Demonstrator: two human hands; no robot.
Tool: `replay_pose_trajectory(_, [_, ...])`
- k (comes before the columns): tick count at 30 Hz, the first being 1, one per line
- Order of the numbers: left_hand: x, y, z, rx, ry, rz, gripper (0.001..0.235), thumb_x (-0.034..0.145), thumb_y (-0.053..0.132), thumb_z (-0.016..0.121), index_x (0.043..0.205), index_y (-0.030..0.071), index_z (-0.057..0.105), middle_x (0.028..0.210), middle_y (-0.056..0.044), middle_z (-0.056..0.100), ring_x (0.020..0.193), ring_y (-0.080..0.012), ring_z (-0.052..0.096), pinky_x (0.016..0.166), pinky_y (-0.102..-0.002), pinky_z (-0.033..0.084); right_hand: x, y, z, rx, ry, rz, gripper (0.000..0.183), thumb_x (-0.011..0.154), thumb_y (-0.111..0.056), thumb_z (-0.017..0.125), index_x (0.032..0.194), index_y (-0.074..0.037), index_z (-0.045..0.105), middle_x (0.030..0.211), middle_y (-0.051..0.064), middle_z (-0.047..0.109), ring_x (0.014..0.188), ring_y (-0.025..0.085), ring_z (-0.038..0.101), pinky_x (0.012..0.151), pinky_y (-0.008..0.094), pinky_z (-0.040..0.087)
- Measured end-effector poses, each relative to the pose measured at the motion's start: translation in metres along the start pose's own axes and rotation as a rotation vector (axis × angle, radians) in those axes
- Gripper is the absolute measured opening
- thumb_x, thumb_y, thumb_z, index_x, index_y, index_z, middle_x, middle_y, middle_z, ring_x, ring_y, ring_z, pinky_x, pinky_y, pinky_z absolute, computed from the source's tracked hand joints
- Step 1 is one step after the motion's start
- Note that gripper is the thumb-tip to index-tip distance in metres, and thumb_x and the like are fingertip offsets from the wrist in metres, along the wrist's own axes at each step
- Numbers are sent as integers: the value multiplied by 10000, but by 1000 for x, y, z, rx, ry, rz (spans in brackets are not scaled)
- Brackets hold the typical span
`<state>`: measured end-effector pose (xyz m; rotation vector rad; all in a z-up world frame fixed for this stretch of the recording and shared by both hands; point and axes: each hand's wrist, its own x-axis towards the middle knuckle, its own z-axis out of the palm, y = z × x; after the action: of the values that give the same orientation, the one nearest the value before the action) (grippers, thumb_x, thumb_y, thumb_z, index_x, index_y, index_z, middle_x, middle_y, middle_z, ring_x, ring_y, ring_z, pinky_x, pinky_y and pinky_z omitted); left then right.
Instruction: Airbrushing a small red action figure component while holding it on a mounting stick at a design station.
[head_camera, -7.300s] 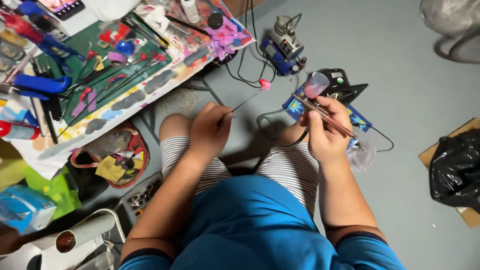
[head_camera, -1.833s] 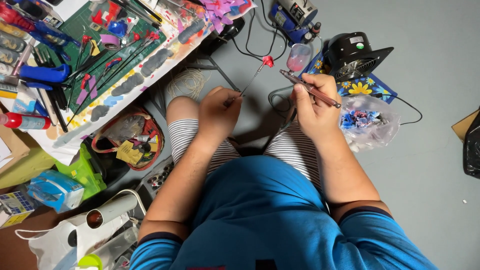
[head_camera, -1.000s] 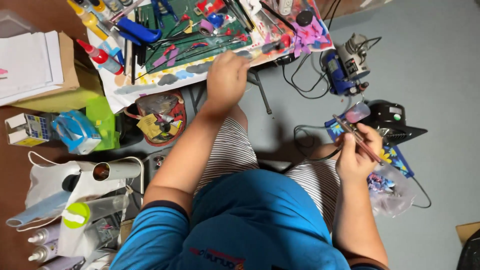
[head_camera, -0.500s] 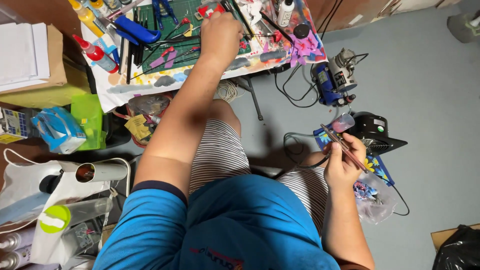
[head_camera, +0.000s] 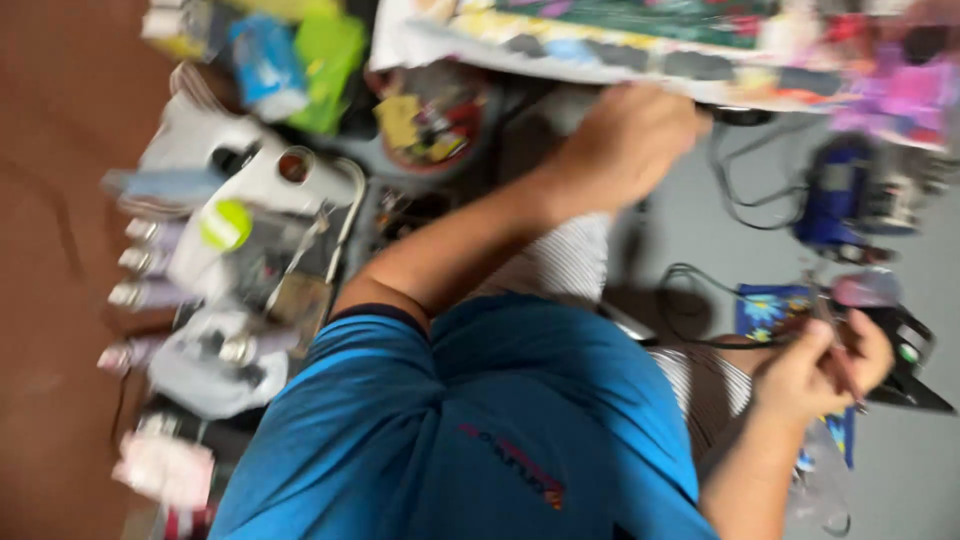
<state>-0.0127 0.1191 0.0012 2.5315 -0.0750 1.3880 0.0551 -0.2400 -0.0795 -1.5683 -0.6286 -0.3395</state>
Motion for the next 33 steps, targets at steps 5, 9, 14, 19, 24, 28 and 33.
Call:
replay_pose_trajectory(5, [-200, 2, -56, -198, -329, -659, 267, 996, 274, 550, 1132, 118, 719, 1019, -113, 719, 987, -325, 672, 922, -442, 492, -2, 25, 13, 42, -62, -54, 223, 1175, 148, 473, 1383, 112, 400, 1240, 430, 485, 741, 465, 533, 705, 546, 489])
replay_pose_trajectory(9, [-454, -32, -84, 35, -46, -1428, 263, 947, 317, 617, 1100, 170, 772, 1113, -36, 769, 1039, -242, 706, 925, -362, 512, -6, 67, 36, 127, -21, -152, 175, 1182, 118, 541, 1256, 156, 387, 1277, 467, 520, 651, 473, 499, 598, 534, 487])
replay_pose_trajectory(14, [-575, -49, -138, 611, 560, -1768, 228, 934, 256, 654, 1109, 117, 614, 1062, -99, 642, 994, -298, 642, 960, -430, 482, -1, 59, 53, 156, -34, -193, 193, 1157, 103, 567, 1176, 135, 377, 1184, 468, 519, 648, 472, 504, 556, 547, 488])
replay_pose_trajectory(19, [-593, -65, -205, 900, 656, -1668, 411, 838, 172, 714, 1248, 154, 698, 1175, -92, 733, 1115, -310, 686, 1021, -404, 482, -2, 26, 59, -19, -50, -185, 215, 1102, 71, 500, 1306, 84, 433, 1189, 383, 508, 613, 411, 522, 578, 496, 489])
replay_pose_trajectory(24, [-577, -77, -213, 703, 277, -1780, 328, 985, 277, 574, 1272, 187, 706, 1183, -82, 739, 1100, -366, 670, 958, -491, 473, -13, 28, 47, 0, 31, -82, 277, 1054, 26, 498, 1320, 29, 423, 1023, 343, 550, 696, 373, 576, 700, 465, 512])
replay_pose_trajectory(28, [-543, -70, -222, 652, 341, -1940, 320, 1087, 356, 514, 1274, 173, 698, 1173, -123, 726, 1107, -373, 673, 941, -486, 514, -20, 41, 38, -1, 24, -78, 264, 1058, 59, 572, 1300, 116, 485, 883, 291, 607, 666, 342, 652, 694, 398, 544])
replay_pose_trajectory(33, [-551, -72, -239, 699, 449, -1803, 219, 1135, 304, 530, 1135, 166, 700, 1079, -59, 718, 1058, -280, 705, 942, -391, 561, -14, 26, 52, 43, 26, -144, 276, 1028, 136, 638, 1279, 174, 529, 738, 306, 656, 586, 356, 664, 658, 383, 538])
